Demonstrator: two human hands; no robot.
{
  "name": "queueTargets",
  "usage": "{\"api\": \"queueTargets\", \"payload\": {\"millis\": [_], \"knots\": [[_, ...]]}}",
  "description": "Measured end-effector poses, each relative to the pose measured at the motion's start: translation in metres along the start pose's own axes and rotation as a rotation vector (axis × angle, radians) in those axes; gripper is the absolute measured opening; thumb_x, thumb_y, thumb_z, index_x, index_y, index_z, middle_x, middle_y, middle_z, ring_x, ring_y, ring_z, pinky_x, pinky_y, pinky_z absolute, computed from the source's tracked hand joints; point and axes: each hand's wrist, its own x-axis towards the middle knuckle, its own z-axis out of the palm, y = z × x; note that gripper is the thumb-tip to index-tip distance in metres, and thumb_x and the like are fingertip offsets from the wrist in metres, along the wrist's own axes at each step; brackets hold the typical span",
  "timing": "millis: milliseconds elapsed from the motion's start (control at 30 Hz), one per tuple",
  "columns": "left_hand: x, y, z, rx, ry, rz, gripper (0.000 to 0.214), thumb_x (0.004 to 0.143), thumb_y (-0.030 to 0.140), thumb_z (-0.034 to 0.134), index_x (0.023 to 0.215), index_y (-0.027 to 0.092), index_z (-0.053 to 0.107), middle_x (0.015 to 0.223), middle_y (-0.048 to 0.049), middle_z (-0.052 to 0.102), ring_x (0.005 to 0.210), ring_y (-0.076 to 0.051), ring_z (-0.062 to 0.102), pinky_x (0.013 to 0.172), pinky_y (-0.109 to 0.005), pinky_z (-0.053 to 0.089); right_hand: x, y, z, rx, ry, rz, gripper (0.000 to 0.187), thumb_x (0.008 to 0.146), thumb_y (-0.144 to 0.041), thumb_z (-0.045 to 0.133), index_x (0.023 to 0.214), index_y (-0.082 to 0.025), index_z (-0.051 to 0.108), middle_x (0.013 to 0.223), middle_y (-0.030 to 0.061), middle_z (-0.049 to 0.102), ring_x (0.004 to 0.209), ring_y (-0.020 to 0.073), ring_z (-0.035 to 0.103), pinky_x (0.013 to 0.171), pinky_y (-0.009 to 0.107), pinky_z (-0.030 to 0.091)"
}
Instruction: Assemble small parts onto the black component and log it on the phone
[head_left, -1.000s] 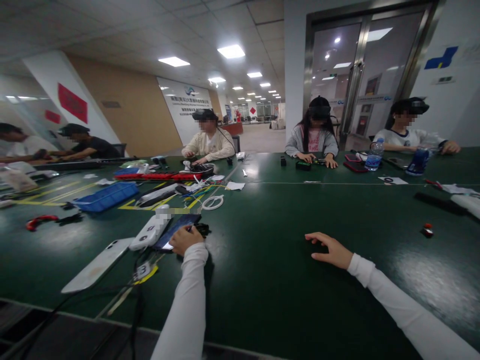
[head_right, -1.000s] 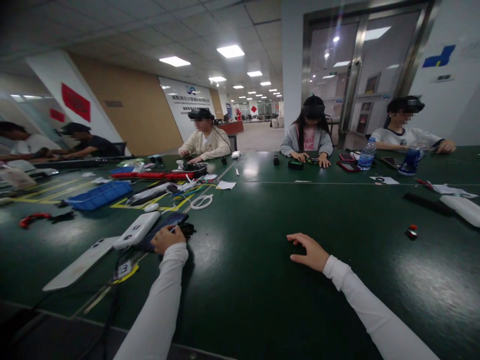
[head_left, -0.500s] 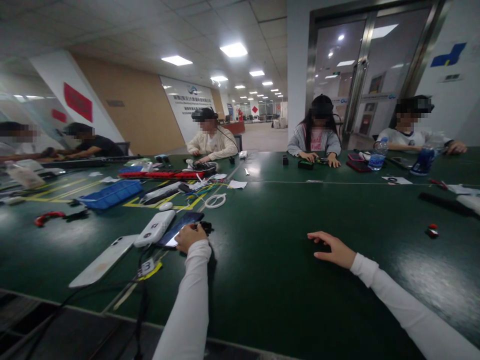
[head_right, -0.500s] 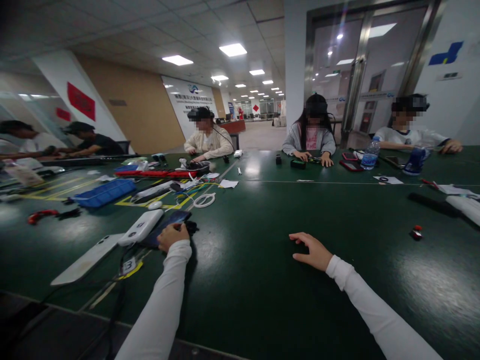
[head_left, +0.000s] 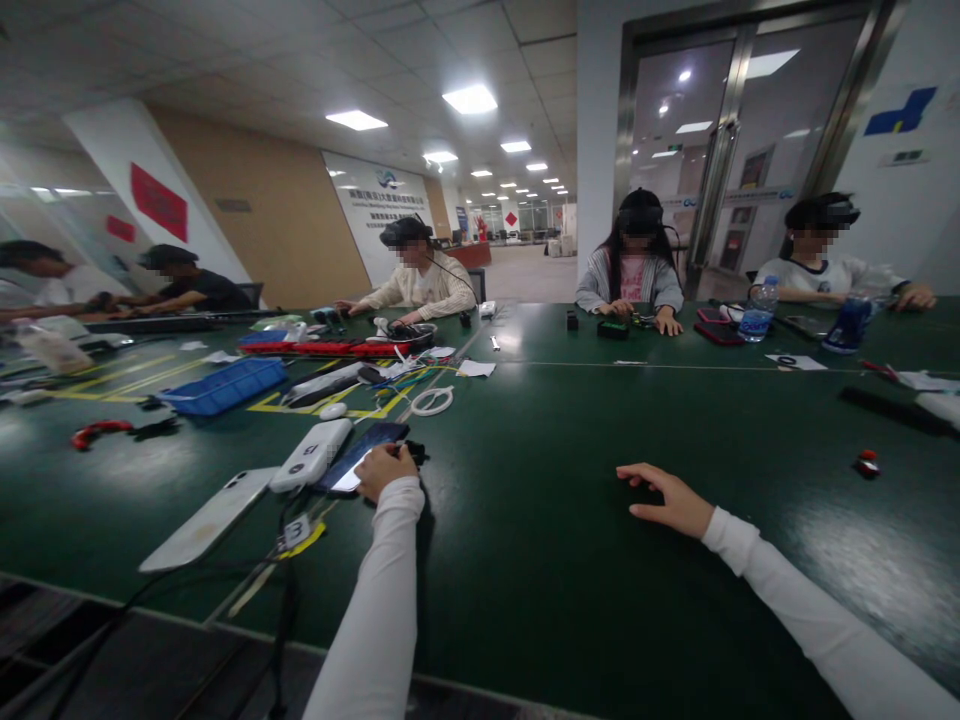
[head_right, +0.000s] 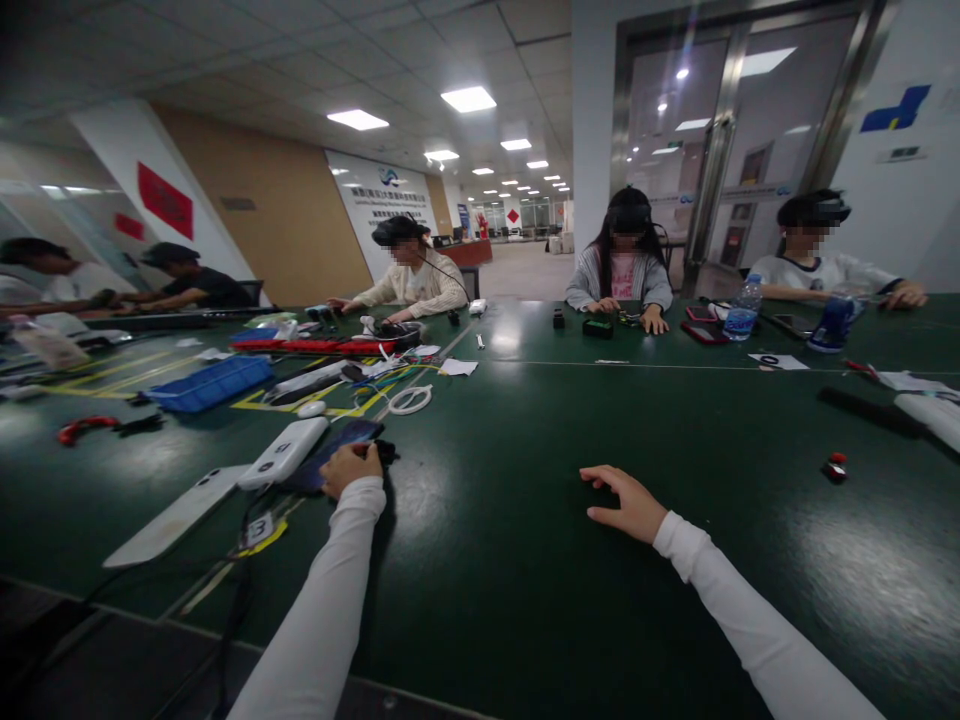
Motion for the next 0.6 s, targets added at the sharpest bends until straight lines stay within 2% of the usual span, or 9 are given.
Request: {"api": "queueTargets", "payload": {"millis": [333, 600], "knots": [[0.0008, -0.0003, 0.0003, 0.024, -0.059, -0.013, 0.026, 0.072, 0.038, 0.043, 0.086, 0.019, 0.054, 0.096, -0.0099, 0.053, 0.096, -0.029, 0.04, 0.076, -0.046, 0.034, 0.0008, 0.0029, 0.0015, 0.005, 0.008, -0.003, 0.051, 0.072, -0.034, 0.054, 0.119, -0.028, 0.035, 0.118, 0.0032, 0.044, 0.104, 0.0212, 0.044, 0.085, 0.038, 0.037], [-0.001, 0.0018, -0.0029, 0.04, -0.061, -0.011, 0.027, 0.071, 0.039, 0.044, 0.088, 0.02, 0.053, 0.096, -0.0098, 0.053, 0.096, -0.028, 0.041, 0.074, -0.043, 0.035, 0.0005, 0.0005, 0.0003, 0.003, -0.002, 0.013, 0.051, 0.072, -0.035, 0.054, 0.12, -0.029, 0.035, 0.119, 0.0031, 0.044, 0.105, 0.0217, 0.043, 0.085, 0.039, 0.036]]}}
